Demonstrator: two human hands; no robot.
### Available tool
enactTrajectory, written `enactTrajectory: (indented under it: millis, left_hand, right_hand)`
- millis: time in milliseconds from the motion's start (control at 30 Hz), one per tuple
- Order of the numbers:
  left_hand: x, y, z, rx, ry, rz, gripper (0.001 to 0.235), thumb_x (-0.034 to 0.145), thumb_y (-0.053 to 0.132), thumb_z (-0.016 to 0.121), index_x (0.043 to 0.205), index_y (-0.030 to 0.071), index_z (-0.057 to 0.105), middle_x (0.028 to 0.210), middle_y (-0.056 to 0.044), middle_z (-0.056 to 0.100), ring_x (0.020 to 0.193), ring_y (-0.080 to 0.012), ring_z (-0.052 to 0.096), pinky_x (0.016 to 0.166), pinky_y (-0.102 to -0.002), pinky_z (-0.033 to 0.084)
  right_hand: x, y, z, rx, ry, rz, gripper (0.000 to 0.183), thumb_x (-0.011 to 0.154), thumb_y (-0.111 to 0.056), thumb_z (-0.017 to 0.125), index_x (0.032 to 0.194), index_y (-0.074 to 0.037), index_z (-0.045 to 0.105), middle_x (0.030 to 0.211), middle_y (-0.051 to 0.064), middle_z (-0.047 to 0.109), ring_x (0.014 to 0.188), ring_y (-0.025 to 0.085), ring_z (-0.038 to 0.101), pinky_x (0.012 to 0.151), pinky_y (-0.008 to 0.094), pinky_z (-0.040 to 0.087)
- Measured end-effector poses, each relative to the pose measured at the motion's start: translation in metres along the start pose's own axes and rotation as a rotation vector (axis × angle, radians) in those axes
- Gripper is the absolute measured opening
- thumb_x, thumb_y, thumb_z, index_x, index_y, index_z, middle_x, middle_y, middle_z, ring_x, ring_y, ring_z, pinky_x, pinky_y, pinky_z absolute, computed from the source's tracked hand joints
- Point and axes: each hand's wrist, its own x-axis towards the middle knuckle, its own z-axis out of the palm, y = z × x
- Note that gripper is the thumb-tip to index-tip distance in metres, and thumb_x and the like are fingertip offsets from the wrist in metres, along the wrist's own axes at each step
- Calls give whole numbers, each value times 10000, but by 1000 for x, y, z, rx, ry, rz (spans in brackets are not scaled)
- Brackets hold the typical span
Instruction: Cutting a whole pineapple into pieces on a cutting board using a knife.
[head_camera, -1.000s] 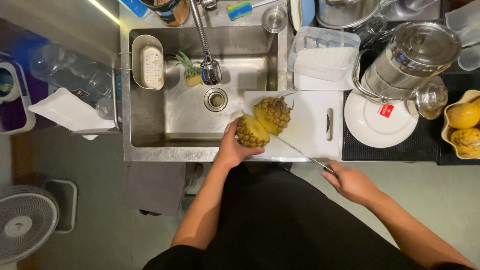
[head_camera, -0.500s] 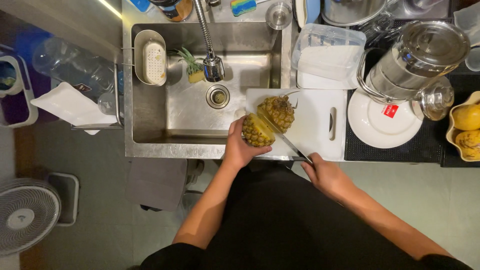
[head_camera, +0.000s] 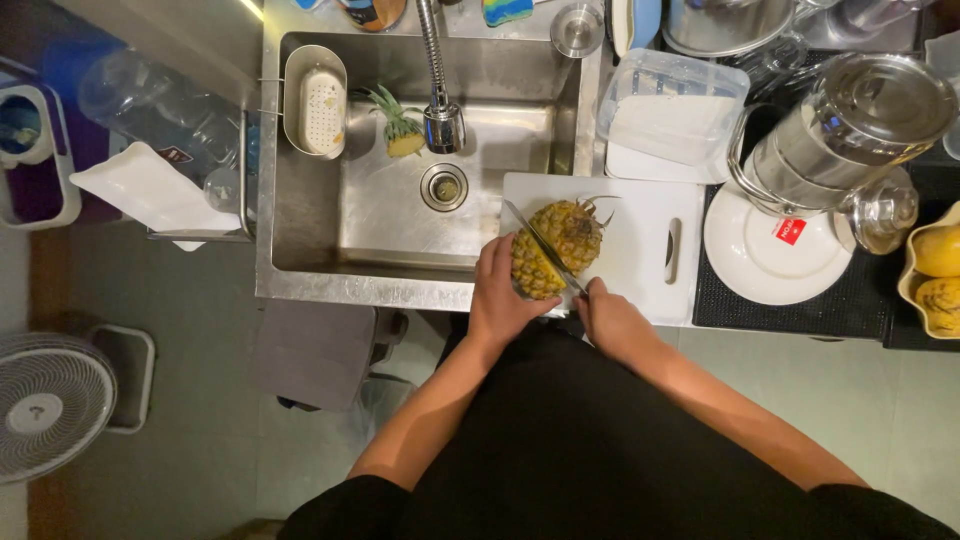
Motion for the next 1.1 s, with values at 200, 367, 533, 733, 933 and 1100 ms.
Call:
enactTrajectory:
  millis: [200, 367, 533, 733, 933, 1100]
  left_hand:
    - [2, 5, -10, -76, -2, -40, 1117, 556, 295, 996, 1472, 15, 423, 1444, -200, 448, 1298, -368, 530, 1074, -433, 484]
    - [-1, -12, -12, -181, 24, -60, 1110, 537, 273, 1009, 1466, 27, 452, 1432, -176, 502, 1297, -327, 572, 1093, -415, 498]
    - [5, -20, -14, -230, -8, -181, 1148, 513, 294, 1027, 1483, 52, 462, 1442, -162, 541, 1331, -304, 565, 1112, -413, 475]
    - [0, -24, -10, -248, -12, -269, 1210, 499, 313, 1029, 1513, 69, 417, 1479, -161, 506, 1355, -299, 535, 1121, -411, 458]
    - [-6, -16, -11, -230, 37, -260, 1200, 496, 309, 1026, 1506, 75, 422, 1472, -159, 508, 1352, -305, 533, 1121, -409, 455]
    - [-12, -11, -2, -214, 99, -243, 1168, 510, 301, 1012, 1499, 79, 432, 1447, -166, 522, 1338, -316, 546, 1116, -411, 464]
  right_hand:
    - [-4, 9, -4, 60, 47, -62, 344, 1024, -294, 523, 1063, 47, 502, 755, 313, 680, 763, 493, 681, 713, 555, 522]
    - [-7, 2, -22, 86, 25, -75, 349, 1024, -311, 537, 1065, 36, 523, 768, 299, 683, 769, 481, 684, 701, 537, 530]
    - [-28, -6, -57, 58, -31, -83, 325, 1014, -339, 543, 1066, -20, 572, 741, 254, 701, 721, 447, 687, 671, 520, 522]
    - [-102, 71, -99, -212, 214, -242, 301, 885, -374, 670, 1023, -109, 632, 799, 137, 737, 723, 370, 719, 616, 456, 559]
    - [-100, 128, -107, -488, 311, -221, 357, 834, -375, 755, 1020, -89, 654, 867, 121, 717, 779, 347, 708, 672, 443, 565]
    - [-57, 117, -97, -532, 263, -389, 327, 796, -306, 771, 1012, -81, 673, 907, 106, 672, 890, 332, 672, 750, 458, 549]
